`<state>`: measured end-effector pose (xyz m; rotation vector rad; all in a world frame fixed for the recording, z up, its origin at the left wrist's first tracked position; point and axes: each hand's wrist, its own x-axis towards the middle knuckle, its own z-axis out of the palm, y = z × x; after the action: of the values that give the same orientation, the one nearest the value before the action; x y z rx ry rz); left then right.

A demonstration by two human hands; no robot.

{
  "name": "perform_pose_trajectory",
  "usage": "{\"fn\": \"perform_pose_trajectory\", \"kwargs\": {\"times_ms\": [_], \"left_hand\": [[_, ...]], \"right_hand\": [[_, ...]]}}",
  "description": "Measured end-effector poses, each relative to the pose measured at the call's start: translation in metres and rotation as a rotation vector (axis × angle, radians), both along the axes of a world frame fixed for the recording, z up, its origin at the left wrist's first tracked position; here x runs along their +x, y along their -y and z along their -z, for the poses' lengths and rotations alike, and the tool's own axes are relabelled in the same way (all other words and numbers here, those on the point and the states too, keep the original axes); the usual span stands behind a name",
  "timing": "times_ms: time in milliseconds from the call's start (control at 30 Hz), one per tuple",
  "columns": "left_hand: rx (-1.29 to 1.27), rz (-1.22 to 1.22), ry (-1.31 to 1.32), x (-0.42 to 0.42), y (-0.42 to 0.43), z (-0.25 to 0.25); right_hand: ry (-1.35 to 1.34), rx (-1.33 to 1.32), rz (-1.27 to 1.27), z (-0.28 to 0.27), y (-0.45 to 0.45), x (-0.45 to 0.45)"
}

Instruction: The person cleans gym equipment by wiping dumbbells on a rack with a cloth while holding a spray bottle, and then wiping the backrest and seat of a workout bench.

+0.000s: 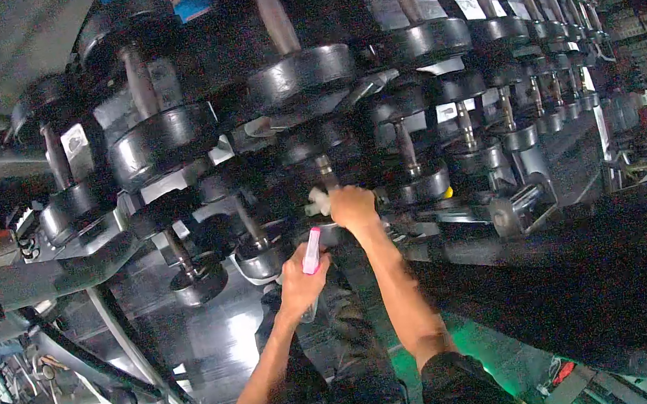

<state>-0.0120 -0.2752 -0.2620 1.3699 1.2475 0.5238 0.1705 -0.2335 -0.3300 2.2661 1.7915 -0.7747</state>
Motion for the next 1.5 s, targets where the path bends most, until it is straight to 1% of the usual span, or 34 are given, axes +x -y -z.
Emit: {"fn": "perform_pose_trajectory", "kwargs": {"times_ms": [67,100,133,167,200,233,267,300,333,400,467,500,533,600,633,667,733,767,800,867,900,933,1000,1033,1067,1133,1167,1200,1267,1300,1367,1400,1467,1500], "left_hand": [[0.040,-0.011,0.007,-0.008,-0.002,-0.002],[0.019,-0.018,-0.026,-0.013,-0.005,-0.004],[-0.001,-0.028,-0.058,-0.017,-0.007,-0.004],[-0.008,-0.035,-0.050,-0.023,-0.007,0.003],[0.050,-0.063,-0.009,-0.026,-0.006,0.012],[0.017,-0.078,-0.026,-0.030,-0.006,0.013],[-0.015,-0.091,-0.044,-0.033,-0.008,0.015],[-0.121,-0.104,-0.045,-0.035,-0.009,0.015],[-0.121,-0.104,-0.046,-0.036,-0.009,0.016],[-0.130,-0.128,-0.023,-0.038,-0.009,0.016],[-0.153,-0.120,-0.024,-0.039,-0.008,0.017],[-0.166,-0.114,-0.025,-0.036,-0.011,0.015],[-0.165,-0.109,-0.019,-0.033,-0.012,0.012],[-0.101,-0.087,-0.036,-0.029,-0.014,0.006],[-0.132,-0.079,-0.002,-0.027,-0.014,0.010],[-0.129,-0.078,-0.004,-0.027,-0.013,0.013],[-0.048,-0.063,0.004,-0.027,-0.014,0.004],[-0.061,-0.070,0.009,-0.029,-0.014,0.006],[-0.063,-0.068,0.008,-0.031,-0.014,0.010],[-0.141,-0.088,-0.028,-0.035,-0.014,0.017],[-0.143,-0.092,-0.028,-0.036,-0.015,0.017],[-0.172,-0.101,-0.031,-0.037,-0.017,0.015],[-0.208,-0.111,-0.036,-0.038,-0.017,0.012],[-0.186,-0.115,-0.019,-0.038,-0.017,0.011],[-0.163,-0.120,-0.002,-0.037,-0.018,0.010],[-0.148,-0.116,0.015,-0.035,-0.019,0.006],[-0.131,-0.111,0.031,-0.035,-0.021,0.005],[-0.128,-0.110,0.028,-0.035,-0.023,0.004],[-0.148,-0.101,0.013,-0.037,-0.024,0.003],[-0.151,-0.098,0.010,-0.038,-0.026,-0.001],[-0.179,-0.082,-0.067,-0.040,-0.031,-0.010],[-0.180,-0.080,-0.067,-0.041,-0.029,-0.008],[0.078,-0.059,-0.057,-0.043,-0.027,-0.002],[0.079,-0.059,-0.057,-0.044,-0.028,-0.004]], "right_hand": [[0.009,0.024,0.154,-0.033,-0.016,-0.007],[0.044,0.105,0.273,-0.053,-0.020,-0.017],[0.046,0.102,0.269,-0.045,-0.021,-0.013],[-0.049,0.170,0.440,-0.028,-0.022,-0.005],[-0.144,0.237,0.611,-0.012,-0.022,0.000],[-0.185,0.323,0.676,0.005,-0.020,0.000],[-0.438,0.536,0.680,0.042,-0.015,0.001],[-0.371,0.504,0.616,0.041,-0.012,-0.007],[-0.307,0.470,0.551,0.041,-0.009,-0.015],[-0.365,0.484,0.570,0.034,-0.006,-0.010],[-0.253,0.376,0.274,0.018,0.009,0.002],[-0.256,0.273,0.238,0.006,0.014,0.006],[-0.250,0.275,0.242,-0.001,0.016,0.008],[-0.191,-0.035,0.181,-0.009,0.013,0.010],[-0.015,-0.050,0.237,0.005,0.004,0.010],[-0.018,-0.047,0.237,0.017,-0.003,0.015],[-0.150,0.141,0.717,0.018,-0.022,0.016],[-0.240,0.275,0.697,0.017,-0.024,0.012],[-0.387,0.390,0.660,0.020,-0.028,0.003],[-0.410,0.333,0.705,0.020,-0.025,-0.010],[-0.426,0.389,0.590,0.024,-0.016,-0.004],[-0.426,0.385,0.587,0.017,-0.010,0.000],[-0.290,0.227,0.274,0.003,0.005,0.009],[-0.145,0.059,0.128,-0.001,0.010,0.013],[-0.144,0.059,0.127,-0.003,0.010,0.013],[-0.050,-0.222,-0.008,-0.032,-0.001,0.003],[-0.037,-0.264,0.006,-0.045,-0.012,-0.003],[-0.040,-0.262,0.007,-0.042,-0.017,-0.010],[-0.091,0.218,-0.003,-0.036,-0.024,-0.024],[-0.094,0.216,0.001,-0.027,-0.026,-0.028],[0.083,0.631,-0.168,0.003,-0.025,-0.030],[0.084,0.630,-0.166,0.014,-0.018,-0.027],[0.127,0.347,-0.362,0.029,-0.003,-0.018],[0.161,0.474,-0.376,0.024,-0.002,-0.022]]}}
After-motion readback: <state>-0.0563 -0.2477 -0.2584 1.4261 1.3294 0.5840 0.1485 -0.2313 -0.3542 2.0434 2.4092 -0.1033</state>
